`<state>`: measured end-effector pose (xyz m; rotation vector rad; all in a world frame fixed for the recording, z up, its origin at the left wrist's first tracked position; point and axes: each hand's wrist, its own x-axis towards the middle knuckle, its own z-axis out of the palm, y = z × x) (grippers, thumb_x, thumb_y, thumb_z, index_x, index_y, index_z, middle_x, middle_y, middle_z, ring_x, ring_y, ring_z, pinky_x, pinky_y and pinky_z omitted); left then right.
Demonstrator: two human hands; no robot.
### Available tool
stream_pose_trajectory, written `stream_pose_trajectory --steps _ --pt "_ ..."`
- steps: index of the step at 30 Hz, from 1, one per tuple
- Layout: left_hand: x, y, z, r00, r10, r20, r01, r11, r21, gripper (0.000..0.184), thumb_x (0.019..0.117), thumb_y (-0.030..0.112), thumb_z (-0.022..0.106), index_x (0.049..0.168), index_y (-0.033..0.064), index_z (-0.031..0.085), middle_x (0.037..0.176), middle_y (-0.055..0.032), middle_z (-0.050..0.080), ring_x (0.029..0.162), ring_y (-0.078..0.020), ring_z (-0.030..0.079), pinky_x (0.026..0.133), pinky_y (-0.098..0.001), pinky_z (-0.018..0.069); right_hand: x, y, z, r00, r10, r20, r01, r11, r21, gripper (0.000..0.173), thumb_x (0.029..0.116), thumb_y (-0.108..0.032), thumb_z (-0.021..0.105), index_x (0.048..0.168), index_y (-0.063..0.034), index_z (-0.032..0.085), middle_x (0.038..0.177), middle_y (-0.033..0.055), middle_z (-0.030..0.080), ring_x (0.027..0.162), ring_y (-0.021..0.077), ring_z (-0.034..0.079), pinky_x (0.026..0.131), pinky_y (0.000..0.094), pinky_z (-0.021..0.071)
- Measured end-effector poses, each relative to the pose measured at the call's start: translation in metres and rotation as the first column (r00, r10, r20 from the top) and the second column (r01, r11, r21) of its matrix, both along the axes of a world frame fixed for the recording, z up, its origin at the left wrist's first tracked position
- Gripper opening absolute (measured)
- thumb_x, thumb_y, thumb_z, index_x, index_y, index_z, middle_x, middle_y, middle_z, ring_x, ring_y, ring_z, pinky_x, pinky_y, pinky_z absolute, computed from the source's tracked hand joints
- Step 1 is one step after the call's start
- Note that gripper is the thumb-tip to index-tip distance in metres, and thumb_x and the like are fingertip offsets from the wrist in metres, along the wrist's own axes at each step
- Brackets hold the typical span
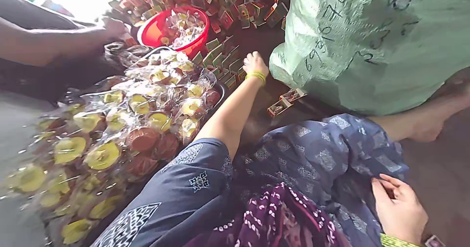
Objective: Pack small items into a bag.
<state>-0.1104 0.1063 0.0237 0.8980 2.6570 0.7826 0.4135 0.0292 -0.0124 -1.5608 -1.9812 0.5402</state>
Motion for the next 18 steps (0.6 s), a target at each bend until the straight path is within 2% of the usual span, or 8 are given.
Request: stream_pose_trajectory --steps 2,3,5,7,8,12,16,18 --pt "-0.034 -0.007 -0.002 0.997 0.038 -0.073 -0.053 0.975 -0.218 0.073 0.0807 0.023 0.079 0.147 0.0076 0.051 0.151 -0.0313 0.041 0.142 -0.0526 0.035 0.102 -0.0781 0.0367 0.0 0.001 -0.001 1.0 0.009 0.0 -0.009 1.0 0.012 0.032 0.096 -0.012 0.065 0.121 0.0081 0.064 0.101 0.025 0.072 0.091 0.0285 0.071 0.084 0.045 0.0564" --pt "-0.05 -0.013 -0.003 0.997 0.006 -0.076 -0.031 0.945 -0.326 0.07 0.0845 0.026 0.077 0.148 0.0096 0.051 0.154 -0.0317 0.038 0.144 -0.0543 0.032 0.101 -0.0788 0.0376 0.001 0.001 -0.001 1.0 0.011 -0.003 -0.011 1.0 0.02 0.031 0.0957 -0.012 0.065 0.12 0.008 0.065 0.1 0.0251 0.072 0.09 0.0282 0.071 0.083 0.0447 0.0565" --pt "-0.079 -0.025 -0.006 0.99 -0.124 -0.07 0.073 0.861 -0.504 0.065 0.0862 0.024 0.077 0.146 0.0141 0.054 0.153 -0.0312 0.039 0.137 -0.0557 0.041 0.096 -0.0761 0.0441 0.002 0.001 -0.002 1.0 0.005 -0.002 -0.005 1.0 0.028 0.031 0.0954 -0.013 0.065 0.119 0.0073 0.065 0.099 0.0238 0.072 0.09 0.0263 0.071 0.083 0.0433 0.0567" --pt "-0.102 -0.032 -0.009 0.96 -0.267 -0.089 0.159 0.776 -0.61 0.064 0.0787 0.02 0.084 0.139 0.026 0.061 0.149 -0.024 0.05 0.128 -0.051 0.054 0.093 -0.0743 0.0466 0.003 0.001 -0.002 1.0 -0.003 0.004 0.003 1.0 0.018 0.031 0.0962 -0.014 0.064 0.119 0.007 0.065 0.1 0.0239 0.072 0.09 0.0262 0.07 0.083 0.044 0.0563" --pt "-0.113 -0.033 -0.011 0.942 -0.324 -0.086 0.2 0.75 -0.63 0.067 0.076 0.021 0.086 0.138 0.0296 0.061 0.148 -0.0201 0.052 0.128 -0.0482 0.054 0.095 -0.0742 0.0453 0.003 0.0 -0.001 1.0 -0.006 0.004 0.006 1.0 0.011 0.031 0.0966 -0.015 0.064 0.119 0.0068 0.066 0.1 0.0241 0.072 0.091 0.027 0.071 0.084 0.0448 0.0562" --pt "-0.134 -0.025 -0.025 0.879 -0.47 -0.077 0.341 0.734 -0.587 0.067 0.0737 0.03 0.09 0.135 0.0166 0.065 0.144 -0.0236 0.054 0.138 -0.0475 0.045 0.109 -0.071 0.0367 0.003 0.004 -0.003 1.0 -0.001 0.002 0.001 1.0 0.012 0.03 0.0965 -0.014 0.064 0.118 0.0061 0.066 0.102 0.0249 0.071 0.091 0.0291 0.07 0.085 0.0467 0.0558" --pt "-0.116 -0.019 -0.025 0.939 -0.345 -0.019 0.278 0.788 -0.549 0.067 0.0879 0.06 0.069 0.133 0.0096 0.066 0.136 -0.0242 0.061 0.129 -0.044 0.056 0.103 -0.0711 0.0429 0.004 0.004 -0.003 1.0 -0.005 0.013 0.005 1.0 0.017 0.029 0.0961 -0.016 0.064 0.116 0.0048 0.068 0.102 0.0242 0.072 0.091 0.0288 0.071 0.083 0.0471 0.0564" --pt "-0.095 -0.019 -0.014 0.97 -0.243 0.012 0.204 0.786 -0.584 0.055 0.0964 0.049 0.06 0.119 0.0001 0.07 0.128 -0.0262 0.065 0.124 -0.0433 0.06 0.098 -0.0705 0.0446 0.003 0.003 -0.002 1.0 -0.015 0.011 0.015 1.0 0.0 0.03 0.0966 -0.017 0.064 0.117 0.0043 0.068 0.103 0.0231 0.072 0.092 0.0279 0.071 0.084 0.0466 0.0564"
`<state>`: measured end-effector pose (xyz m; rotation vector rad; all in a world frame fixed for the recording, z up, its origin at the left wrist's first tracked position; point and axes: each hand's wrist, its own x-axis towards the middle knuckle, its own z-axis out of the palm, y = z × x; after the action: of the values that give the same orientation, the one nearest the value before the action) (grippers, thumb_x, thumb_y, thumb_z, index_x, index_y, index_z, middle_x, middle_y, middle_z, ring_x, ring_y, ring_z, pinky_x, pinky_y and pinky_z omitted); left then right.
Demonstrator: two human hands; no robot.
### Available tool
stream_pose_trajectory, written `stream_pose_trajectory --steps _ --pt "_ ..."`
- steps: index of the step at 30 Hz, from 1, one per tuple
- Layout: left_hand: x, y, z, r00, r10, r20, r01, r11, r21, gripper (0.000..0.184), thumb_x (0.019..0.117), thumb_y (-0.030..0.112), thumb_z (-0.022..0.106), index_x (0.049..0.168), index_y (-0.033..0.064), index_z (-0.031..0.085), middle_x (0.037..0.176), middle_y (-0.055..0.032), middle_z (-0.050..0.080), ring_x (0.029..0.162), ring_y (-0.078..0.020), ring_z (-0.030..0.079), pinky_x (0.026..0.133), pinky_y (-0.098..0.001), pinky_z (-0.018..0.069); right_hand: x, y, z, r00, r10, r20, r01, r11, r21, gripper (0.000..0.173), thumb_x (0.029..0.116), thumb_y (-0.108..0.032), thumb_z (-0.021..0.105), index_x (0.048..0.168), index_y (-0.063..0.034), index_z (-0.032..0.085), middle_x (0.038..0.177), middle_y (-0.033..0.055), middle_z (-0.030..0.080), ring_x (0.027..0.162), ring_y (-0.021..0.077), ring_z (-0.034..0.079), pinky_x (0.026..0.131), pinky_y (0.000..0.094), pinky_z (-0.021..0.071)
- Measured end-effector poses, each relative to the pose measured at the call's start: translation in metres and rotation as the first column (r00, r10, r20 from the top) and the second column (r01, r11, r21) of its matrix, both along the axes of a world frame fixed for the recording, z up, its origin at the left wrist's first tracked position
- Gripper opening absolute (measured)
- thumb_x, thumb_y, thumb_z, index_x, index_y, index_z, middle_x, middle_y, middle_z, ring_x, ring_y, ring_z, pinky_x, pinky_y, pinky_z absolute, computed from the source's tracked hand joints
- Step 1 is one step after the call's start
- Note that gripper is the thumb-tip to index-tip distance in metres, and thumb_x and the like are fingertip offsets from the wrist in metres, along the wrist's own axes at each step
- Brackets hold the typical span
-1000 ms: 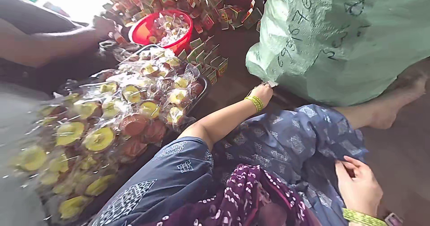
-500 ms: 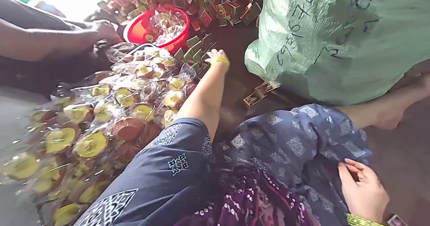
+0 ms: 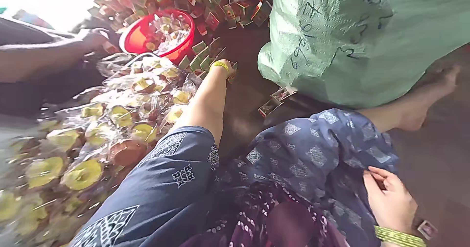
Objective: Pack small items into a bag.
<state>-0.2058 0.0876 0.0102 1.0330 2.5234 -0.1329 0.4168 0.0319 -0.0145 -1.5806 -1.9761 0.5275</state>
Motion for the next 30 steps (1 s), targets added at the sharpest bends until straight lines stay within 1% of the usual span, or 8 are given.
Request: stream_pose_trajectory --steps 4,12,16,20,22,25,27,30 --pt "0.026 0.003 0.006 0.998 0.033 -0.045 -0.034 0.999 -0.028 0.028 0.0987 0.019 0.056 0.11 -0.002 0.071 0.123 -0.0251 0.067 0.118 -0.0438 0.063 0.093 -0.0682 0.0494 0.0 0.001 -0.003 1.0 -0.007 -0.005 0.007 1.0 0.024 0.028 0.0958 -0.016 0.065 0.115 0.0039 0.068 0.101 0.0212 0.073 0.091 0.0267 0.071 0.084 0.0457 0.0566" --pt "0.113 0.022 0.017 0.908 -0.418 0.012 0.418 0.906 -0.074 0.03 0.1015 0.025 0.056 0.109 0.0016 0.072 0.115 -0.0214 0.07 0.111 -0.0407 0.067 0.09 -0.0661 0.053 -0.003 0.002 -0.001 1.0 -0.005 0.02 0.005 1.0 0.003 0.028 0.0959 -0.015 0.064 0.115 0.0046 0.068 0.102 0.0235 0.072 0.091 0.0291 0.071 0.084 0.0484 0.0559" --pt "0.181 0.028 0.016 0.852 -0.521 0.058 0.522 0.853 -0.002 0.019 0.0951 0.013 0.064 0.103 -0.003 0.071 0.113 -0.0243 0.069 0.109 -0.0429 0.066 0.086 -0.0672 0.0541 -0.003 0.001 -0.001 1.0 -0.01 0.009 0.01 1.0 -0.013 0.029 0.0957 -0.017 0.066 0.116 0.0045 0.068 0.104 0.0229 0.072 0.093 0.0281 0.071 0.086 0.0478 0.0559" --pt "0.185 0.047 0.021 0.816 -0.565 0.123 0.545 0.822 0.165 0.051 0.1043 0.047 0.052 0.125 0.0026 0.067 0.122 -0.0238 0.068 0.119 -0.0415 0.064 0.099 -0.0657 0.049 -0.001 -0.002 0.001 1.0 -0.018 0.0 0.018 1.0 0.0 0.029 0.0956 -0.016 0.066 0.115 0.0049 0.068 0.102 0.0231 0.072 0.093 0.0267 0.071 0.085 0.0453 0.056" --pt "0.161 0.053 0.028 0.857 -0.494 0.148 0.443 0.852 0.278 0.062 0.0998 0.056 0.054 0.122 0.0004 0.069 0.12 -0.0248 0.068 0.118 -0.0414 0.064 0.099 -0.0668 0.0483 -0.001 -0.002 0.003 1.0 -0.008 -0.007 0.008 1.0 -0.002 0.028 0.0958 -0.015 0.066 0.114 0.0058 0.068 0.102 0.0236 0.072 0.092 0.0255 0.07 0.086 0.0429 0.056" --pt "0.115 0.051 0.042 0.948 -0.262 0.181 0.206 0.938 0.279 0.065 0.0901 0.048 0.068 0.132 -0.0016 0.06 0.127 -0.0263 0.064 0.121 -0.0428 0.062 0.098 -0.0686 0.0478 -0.001 0.0 0.003 1.0 0.006 -0.015 -0.006 1.0 -0.009 0.028 0.096 -0.014 0.065 0.114 0.0068 0.068 0.104 0.0251 0.071 0.093 0.0256 0.07 0.086 0.0416 0.0562" --pt "0.075 0.043 0.04 0.989 -0.092 0.113 0.063 0.969 0.237 0.059 0.0849 0.043 0.073 0.123 -0.0021 0.066 0.126 -0.0274 0.064 0.12 -0.0435 0.062 0.095 -0.0687 0.049 0.0 0.002 0.002 1.0 0.008 -0.011 -0.008 1.0 -0.01 0.029 0.0957 -0.014 0.065 0.115 0.0072 0.068 0.104 0.025 0.071 0.093 0.0246 0.07 0.086 0.0404 0.056" --pt "0.008 0.022 0.024 0.989 0.141 -0.034 -0.13 0.964 0.231 0.076 0.0812 0.032 0.081 0.143 -0.0013 0.052 0.151 -0.0327 0.041 0.135 -0.0527 0.045 0.099 -0.0722 0.0447 0.0 0.001 0.002 1.0 0.008 -0.015 -0.008 1.0 -0.022 0.028 0.0958 -0.012 0.066 0.115 0.0082 0.067 0.103 0.025 0.071 0.092 0.023 0.07 0.085 0.0379 0.0564"
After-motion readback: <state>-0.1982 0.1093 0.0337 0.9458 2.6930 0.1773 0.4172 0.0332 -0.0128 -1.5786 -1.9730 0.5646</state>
